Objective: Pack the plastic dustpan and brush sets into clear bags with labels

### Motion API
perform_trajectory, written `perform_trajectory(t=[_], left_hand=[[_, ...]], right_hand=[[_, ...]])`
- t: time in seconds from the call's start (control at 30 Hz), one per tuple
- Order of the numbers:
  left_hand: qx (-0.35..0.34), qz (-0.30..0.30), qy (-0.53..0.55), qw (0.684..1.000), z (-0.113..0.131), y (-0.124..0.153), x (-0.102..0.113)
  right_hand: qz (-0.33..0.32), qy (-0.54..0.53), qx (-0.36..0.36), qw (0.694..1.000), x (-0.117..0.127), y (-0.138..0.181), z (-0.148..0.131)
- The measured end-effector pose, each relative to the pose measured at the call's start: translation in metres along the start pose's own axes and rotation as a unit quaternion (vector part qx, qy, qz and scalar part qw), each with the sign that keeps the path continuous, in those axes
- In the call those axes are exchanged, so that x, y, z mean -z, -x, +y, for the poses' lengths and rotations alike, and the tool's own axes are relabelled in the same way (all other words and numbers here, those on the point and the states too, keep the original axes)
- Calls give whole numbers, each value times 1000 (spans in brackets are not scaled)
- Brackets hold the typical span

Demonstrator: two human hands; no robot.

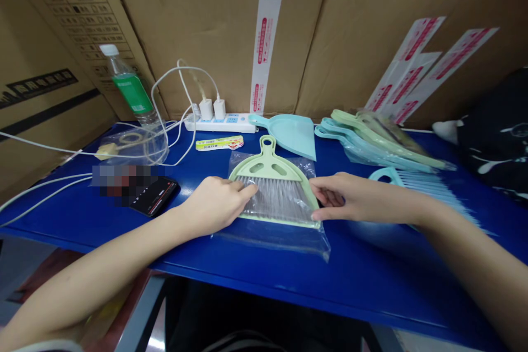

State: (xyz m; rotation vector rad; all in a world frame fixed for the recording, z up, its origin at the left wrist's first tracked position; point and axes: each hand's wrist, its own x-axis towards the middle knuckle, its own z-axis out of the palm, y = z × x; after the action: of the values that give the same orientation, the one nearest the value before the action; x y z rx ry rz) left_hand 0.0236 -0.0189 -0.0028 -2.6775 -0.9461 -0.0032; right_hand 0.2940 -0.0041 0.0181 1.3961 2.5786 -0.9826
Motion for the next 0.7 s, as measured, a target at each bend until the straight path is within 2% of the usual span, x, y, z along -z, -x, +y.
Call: perform_trajectory(t=[0.7], left_hand=[[6, -7, -1, 1000, 1, 0, 3]], right_hand=[[0, 0, 2, 1000, 0, 1, -1]])
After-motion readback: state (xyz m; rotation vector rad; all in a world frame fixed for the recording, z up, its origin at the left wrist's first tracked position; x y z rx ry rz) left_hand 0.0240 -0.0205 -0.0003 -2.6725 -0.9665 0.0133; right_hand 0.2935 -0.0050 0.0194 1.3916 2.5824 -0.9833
